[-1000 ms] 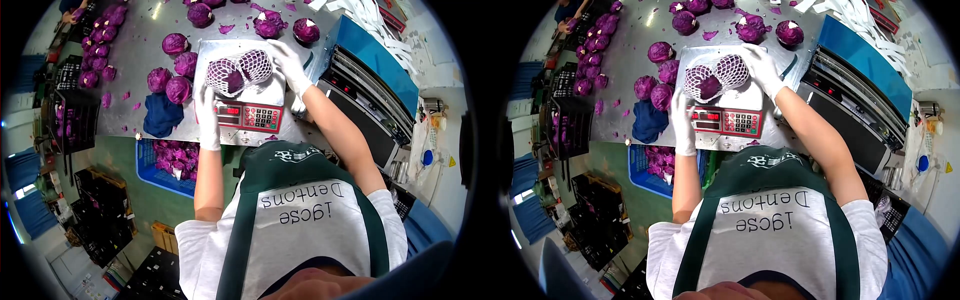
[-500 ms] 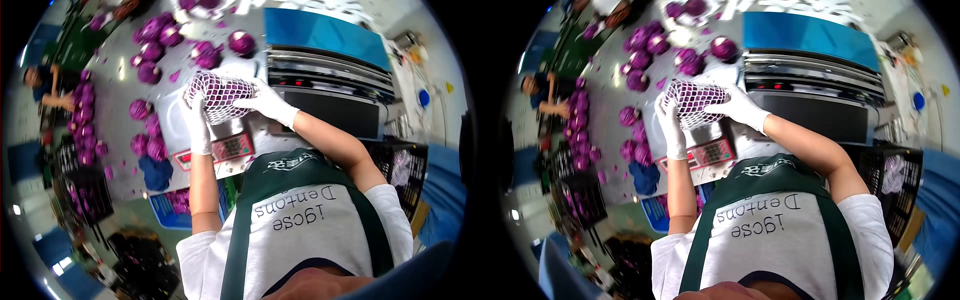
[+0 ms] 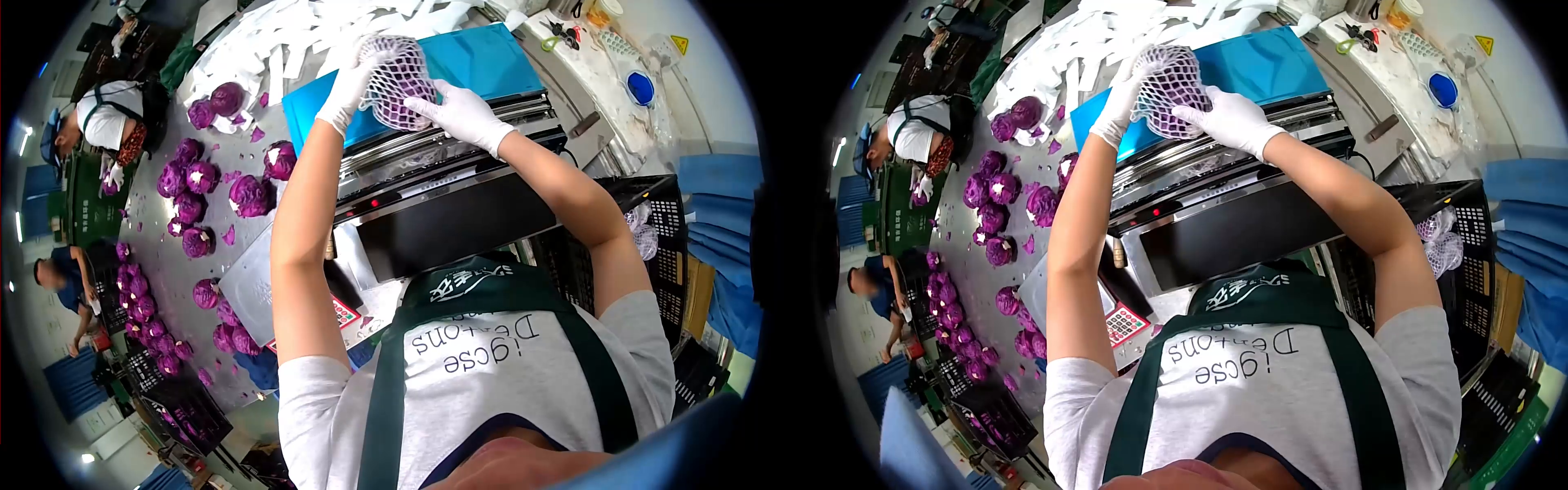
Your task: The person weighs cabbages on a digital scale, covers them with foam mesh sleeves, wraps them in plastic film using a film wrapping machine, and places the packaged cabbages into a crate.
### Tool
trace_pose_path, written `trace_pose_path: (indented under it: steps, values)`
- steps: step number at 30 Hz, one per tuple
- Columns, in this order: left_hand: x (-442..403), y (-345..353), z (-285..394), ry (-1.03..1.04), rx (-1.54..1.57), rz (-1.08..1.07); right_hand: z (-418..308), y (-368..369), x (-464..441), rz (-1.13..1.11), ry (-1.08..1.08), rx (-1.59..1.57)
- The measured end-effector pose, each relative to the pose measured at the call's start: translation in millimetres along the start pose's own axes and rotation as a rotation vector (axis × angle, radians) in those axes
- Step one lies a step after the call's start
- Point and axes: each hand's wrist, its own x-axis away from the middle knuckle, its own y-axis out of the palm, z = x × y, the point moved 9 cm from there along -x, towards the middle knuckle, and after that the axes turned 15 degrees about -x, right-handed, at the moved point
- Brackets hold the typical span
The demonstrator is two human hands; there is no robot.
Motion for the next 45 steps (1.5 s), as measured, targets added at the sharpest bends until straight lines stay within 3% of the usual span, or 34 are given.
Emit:
trace_pose_path:
  steps: [2, 6, 7, 8, 10, 12, 14, 16, 17, 18, 20, 21, 24, 26, 27, 28, 30, 31, 33, 34, 36, 37, 38, 39, 40, 41, 42, 44, 45]
  values:
    - [-16, 9, -38, -0.103, 0.481, -0.088, 11, -7, -11, -0.007, -0.052, -0.08]
    - [7, -9, -60, -0.226, 0.588, -0.007, 11, -13, -13, -0.087, -0.123, -0.064]
    - [16, -25, -74, -0.242, 0.398, 0.055, 13, -16, -10, -0.138, -0.018, -0.052]
    - [44, -39, -42, -0.333, 0.124, 0.149, 7, -22, -6, -0.155, -0.085, -0.045]
    - [78, -82, -64, -0.326, -0.024, 0.339, 3, -38, 4, -0.187, -0.22, -0.032]
    - [115, -101, -33, -0.244, -0.411, 0.375, -18, -49, 26, -0.236, -0.647, 0.198]
    - [136, -64, 26, 0.345, -1.114, 0.001, -16, -45, 42, -0.385, -0.963, 0.484]
    - [157, -29, 13, 0.398, -1.38, -0.405, -3, -33, 46, -0.524, -1.02, 0.636]
    - [162, -17, 16, 0.501, -1.421, -0.425, 9, -27, 40, -0.571, -1.0, 0.637]
    - [163, -12, -4, 0.465, -1.45, -0.486, 18, -21, 35, -0.616, -0.982, 0.641]
    - [158, -14, -6, 0.496, -1.347, -0.472, 19, -22, 29, -0.586, -0.933, 0.612]
    - [157, -16, 0, 0.409, -1.363, -0.487, 17, -22, 29, -0.572, -0.904, 0.592]
    - [173, -27, -6, 0.315, -1.169, -0.33, 25, -38, 38, -0.502, -0.589, 0.427]
    - [191, -37, -4, 0.162, -0.875, -0.278, 17, -45, 65, -0.602, -0.452, 0.395]
    - [198, -39, 5, -0.088, -0.657, -0.351, -1, -50, 82, -0.671, -0.357, 0.354]
    - [204, -41, 21, -0.333, -0.431, -0.414, -13, -54, 93, -0.784, -0.097, 0.211]
    - [196, -61, 71, -0.332, -0.012, -0.246, -88, -76, 104, -0.812, -0.233, 0.012]
    - [176, -87, 100, -0.148, -0.062, -0.068, -114, -89, 98, -0.804, -0.347, -0.19]
    - [142, -131, 124, 0.093, -0.023, 0.295, -152, -127, 52, -0.587, -0.668, -0.328]
    - [122, -150, 122, 0.165, 0.063, 0.485, -134, -135, 3, -0.416, -0.627, -0.22]
    - [72, -132, 102, 0.179, -0.596, 0.438, -75, -133, -82, -0.068, -0.538, -0.011]
    - [51, -107, 66, 0.048, -0.923, 0.245, -100, -99, -70, -0.023, -1.025, 0.207]
    - [44, -80, 18, -0.095, -1.242, 0.038, -40, -68, -110, -0.227, -0.4, 0.53]
    - [52, -49, -20, 0.007, -1.11, -0.015, -18, -43, -106, -0.307, -0.496, 0.577]
    - [57, -23, -42, 0.106, -0.979, -0.065, -28, -25, -80, -0.368, -0.733, 0.422]
    - [57, -24, -31, 0.067, -0.794, 0.018, -28, -14, -65, -0.351, -0.823, 0.334]
    - [59, -25, -17, 0.028, -0.607, 0.1, -8, -10, -65, -0.329, -0.773, 0.174]
    - [56, -5, 18, 0.13, -0.62, 0.059, -14, -9, -52, -0.223, -0.924, 0.148]
    - [52, -3, 32, 0.167, -0.556, 0.045, -18, -5, -56, -0.233, -0.846, 0.103]
